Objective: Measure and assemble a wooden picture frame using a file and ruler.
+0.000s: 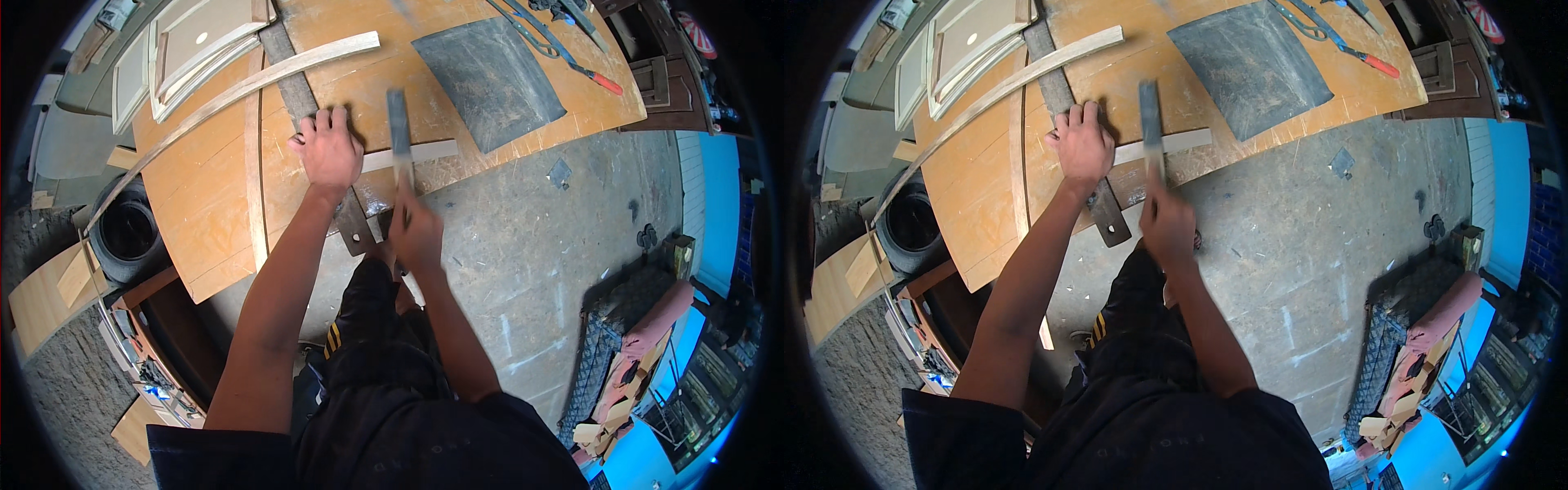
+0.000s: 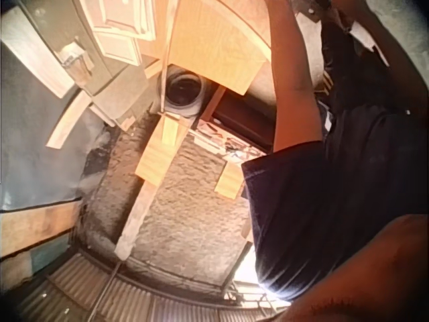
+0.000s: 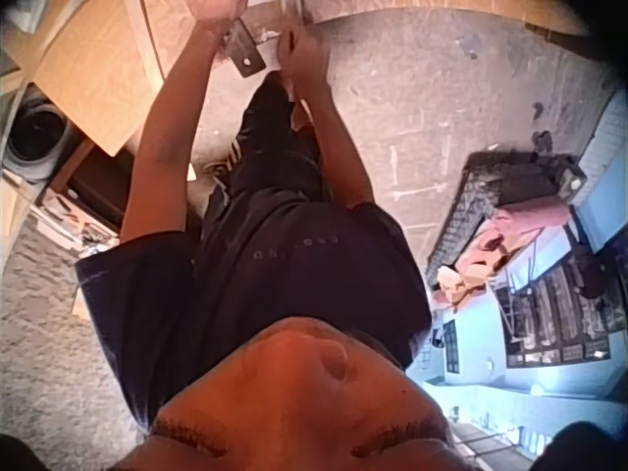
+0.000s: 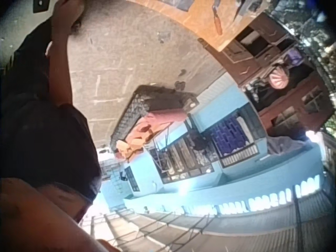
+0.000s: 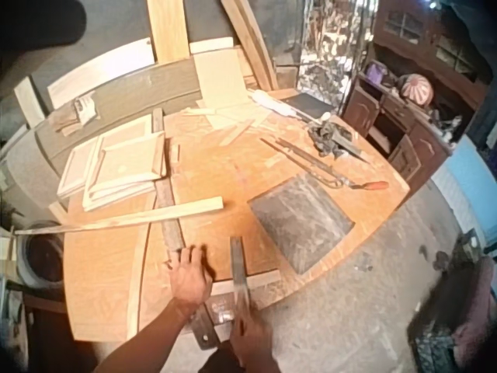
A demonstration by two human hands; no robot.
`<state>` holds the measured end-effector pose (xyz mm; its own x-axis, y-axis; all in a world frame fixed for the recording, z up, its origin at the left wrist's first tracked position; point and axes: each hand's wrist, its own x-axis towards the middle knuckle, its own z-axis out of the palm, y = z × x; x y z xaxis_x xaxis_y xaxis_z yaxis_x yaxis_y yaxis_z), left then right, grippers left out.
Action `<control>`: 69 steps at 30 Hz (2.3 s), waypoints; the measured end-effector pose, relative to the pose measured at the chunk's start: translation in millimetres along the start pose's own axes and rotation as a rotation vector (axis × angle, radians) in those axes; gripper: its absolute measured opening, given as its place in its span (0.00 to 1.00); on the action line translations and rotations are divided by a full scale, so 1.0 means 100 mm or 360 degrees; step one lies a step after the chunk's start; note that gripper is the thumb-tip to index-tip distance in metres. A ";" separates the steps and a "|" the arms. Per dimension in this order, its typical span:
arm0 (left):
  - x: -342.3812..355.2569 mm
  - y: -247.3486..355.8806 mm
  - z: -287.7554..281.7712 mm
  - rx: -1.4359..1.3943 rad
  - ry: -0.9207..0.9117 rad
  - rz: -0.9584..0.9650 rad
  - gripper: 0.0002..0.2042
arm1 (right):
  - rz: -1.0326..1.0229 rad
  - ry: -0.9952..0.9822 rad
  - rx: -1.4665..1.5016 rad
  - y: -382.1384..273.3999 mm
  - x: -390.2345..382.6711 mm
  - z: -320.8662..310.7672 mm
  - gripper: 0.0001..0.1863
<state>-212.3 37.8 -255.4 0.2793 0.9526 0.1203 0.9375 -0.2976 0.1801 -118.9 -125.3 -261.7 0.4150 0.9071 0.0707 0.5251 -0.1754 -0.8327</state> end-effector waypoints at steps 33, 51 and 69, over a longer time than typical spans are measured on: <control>-0.04 -0.13 -0.01 -0.0352 0.0147 0.0036 0.18 | 0.0052 -0.0258 0.0005 -0.17 -0.66 -0.19 0.27; -0.05 -0.10 0.06 -0.0301 0.0042 0.0030 0.20 | 0.0113 0.0125 -0.0119 0.04 0.23 -0.13 0.24; -0.02 -0.11 -0.01 -0.0102 0.0101 0.0039 0.21 | 0.0039 -0.0023 -0.0035 -0.14 -0.73 0.10 0.30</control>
<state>-223.5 39.3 -257.1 0.2864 0.9397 0.1868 0.9149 -0.3261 0.2381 -164.1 -184.8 -260.7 0.4171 0.9079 0.0423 0.5311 -0.2057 -0.8220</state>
